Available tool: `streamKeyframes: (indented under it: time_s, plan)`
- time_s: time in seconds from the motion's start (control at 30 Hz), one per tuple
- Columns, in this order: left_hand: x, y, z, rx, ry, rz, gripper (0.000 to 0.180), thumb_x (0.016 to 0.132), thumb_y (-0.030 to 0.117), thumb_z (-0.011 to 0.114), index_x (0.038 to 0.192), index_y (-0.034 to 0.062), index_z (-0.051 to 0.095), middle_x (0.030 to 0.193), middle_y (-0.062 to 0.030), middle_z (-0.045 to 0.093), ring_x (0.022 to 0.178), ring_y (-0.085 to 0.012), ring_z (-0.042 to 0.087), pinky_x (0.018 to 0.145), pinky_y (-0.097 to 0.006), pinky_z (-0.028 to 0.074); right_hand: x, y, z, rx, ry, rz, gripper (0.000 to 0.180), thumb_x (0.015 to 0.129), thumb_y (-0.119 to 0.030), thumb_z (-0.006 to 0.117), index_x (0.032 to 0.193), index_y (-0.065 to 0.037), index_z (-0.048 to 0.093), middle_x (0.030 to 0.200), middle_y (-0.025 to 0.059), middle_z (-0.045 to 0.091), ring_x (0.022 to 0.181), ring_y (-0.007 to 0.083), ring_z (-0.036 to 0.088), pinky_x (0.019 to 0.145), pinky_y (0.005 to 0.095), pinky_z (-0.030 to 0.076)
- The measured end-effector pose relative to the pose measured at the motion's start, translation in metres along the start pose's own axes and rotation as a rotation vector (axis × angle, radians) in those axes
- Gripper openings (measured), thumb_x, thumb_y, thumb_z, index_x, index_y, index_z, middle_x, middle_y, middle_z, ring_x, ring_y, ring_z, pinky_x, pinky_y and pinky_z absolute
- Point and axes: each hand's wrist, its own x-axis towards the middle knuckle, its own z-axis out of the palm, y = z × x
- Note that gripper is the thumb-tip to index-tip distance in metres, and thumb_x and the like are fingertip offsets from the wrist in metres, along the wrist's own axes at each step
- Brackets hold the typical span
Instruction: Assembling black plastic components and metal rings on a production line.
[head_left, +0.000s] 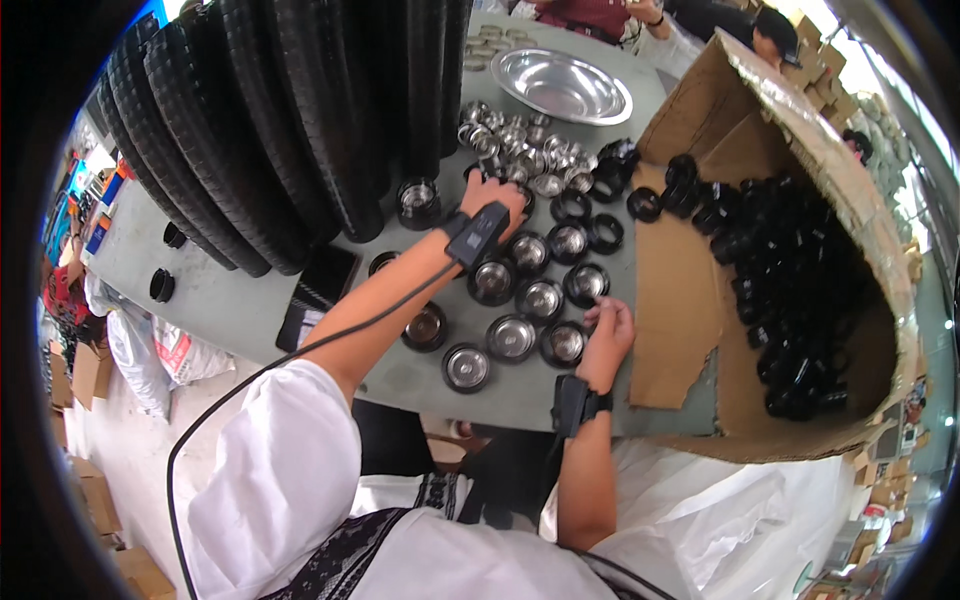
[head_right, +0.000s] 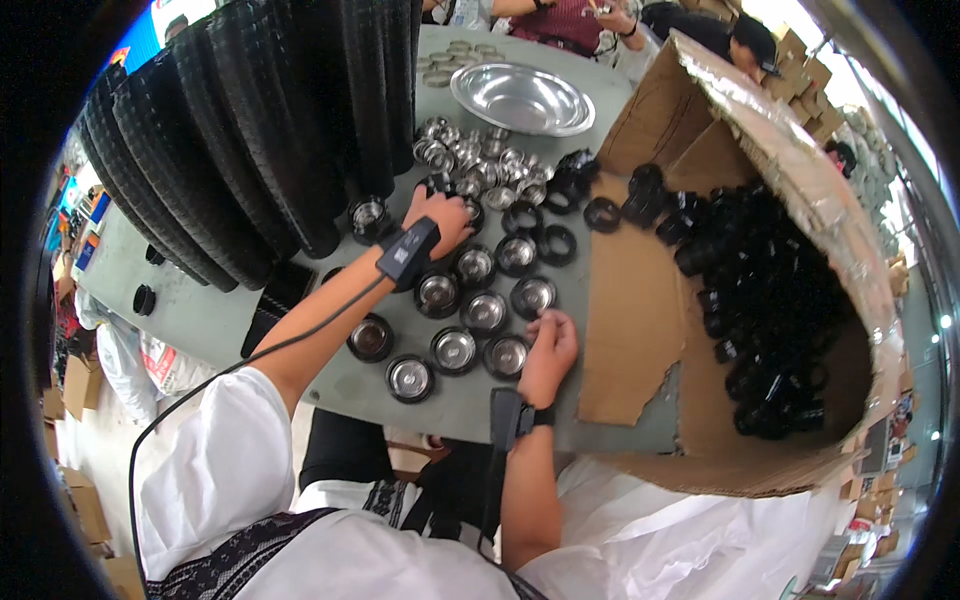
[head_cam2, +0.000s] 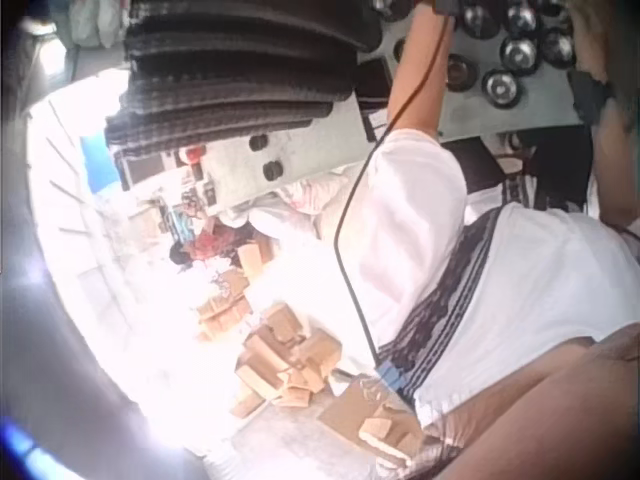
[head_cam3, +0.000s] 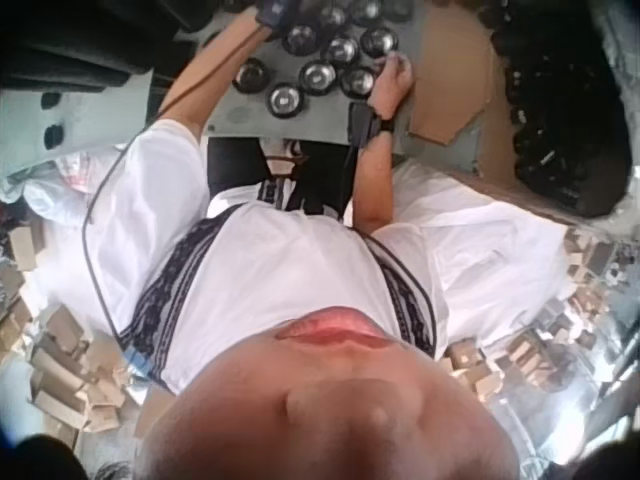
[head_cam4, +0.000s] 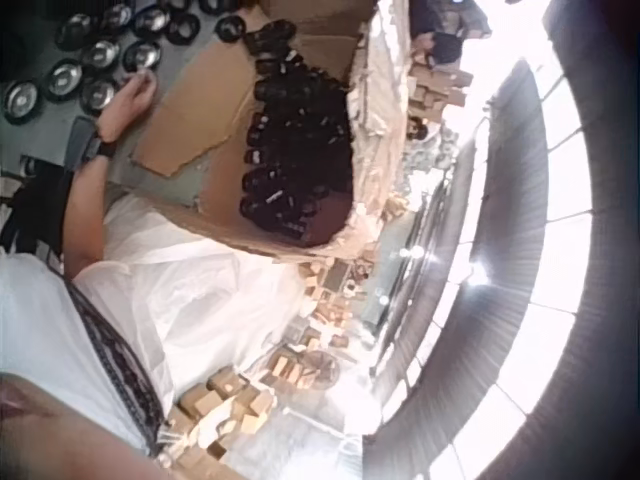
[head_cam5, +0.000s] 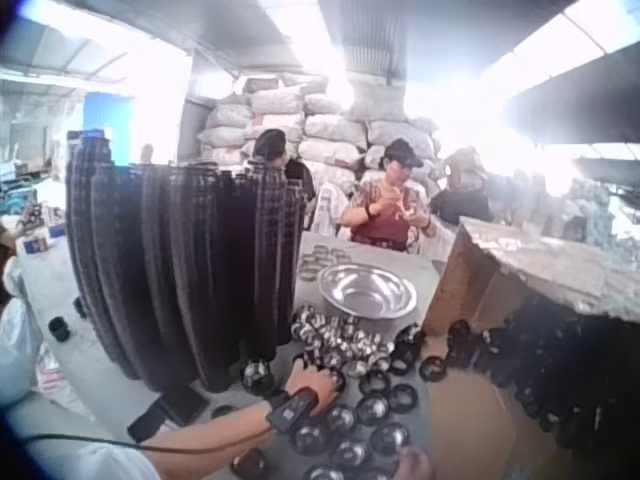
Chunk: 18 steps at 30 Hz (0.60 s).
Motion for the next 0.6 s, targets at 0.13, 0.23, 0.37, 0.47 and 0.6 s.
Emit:
streamKeyframes:
  time_s: [0.13,0.23,0.37,0.47,0.6]
  plan:
    - [0.000,0.009,0.000,-0.020,-0.019,-0.063,0.018,0.078,0.030,0.063,0.088,0.0168,0.069,0.093,-0.0061,0.057,0.091,-0.0240,0.055,0.083,-0.046,0.033,-0.006,-0.003,-0.003,-0.021,0.008,0.003,0.013,0.091,-0.013,0.050,0.090,-0.001,0.056,0.071,0.0022,0.056,0.066,0.0089,0.051,0.062,0.0225,0.042]
    - [0.000,0.003,0.019,0.000,0.038,-0.056,0.019,0.075,0.028,0.066,0.087,0.0146,0.069,0.094,-0.0068,0.055,0.091,-0.0250,0.054,0.083,-0.046,0.034,-0.012,-0.005,0.005,-0.012,-0.004,0.017,0.013,0.091,-0.012,0.050,0.090,-0.001,0.056,0.071,0.0021,0.056,0.067,0.0088,0.052,0.062,0.0224,0.042]
    - [-0.004,0.005,0.007,-0.067,0.016,-0.037,0.020,0.074,0.028,0.066,0.089,0.0148,0.069,0.095,-0.0070,0.055,0.093,-0.0250,0.054,0.083,-0.046,0.034,-0.008,0.001,0.001,0.003,-0.028,0.020,0.013,0.090,-0.011,0.050,0.090,-0.001,0.057,0.073,0.0024,0.057,0.067,0.0088,0.052,0.063,0.0223,0.043]
    - [-0.005,0.003,-0.004,-0.045,-0.049,-0.033,0.021,0.074,0.028,0.065,0.091,0.0164,0.068,0.095,-0.0067,0.056,0.095,-0.0245,0.053,0.083,-0.045,0.034,-0.006,0.005,0.000,0.024,-0.053,0.029,0.013,0.091,-0.012,0.049,0.090,-0.001,0.057,0.072,0.0023,0.057,0.067,0.0089,0.053,0.063,0.0222,0.043]
    - [-0.001,0.019,-0.013,-0.152,0.237,-0.009,0.020,0.075,0.026,0.064,0.089,0.0124,0.066,0.094,-0.0067,0.057,0.095,-0.0257,0.052,0.080,-0.041,0.036,0.000,0.000,-0.002,-0.018,-0.043,0.034,0.014,0.091,-0.013,0.049,0.091,-0.001,0.056,0.071,0.0020,0.057,0.066,0.0088,0.052,0.062,0.0224,0.043]
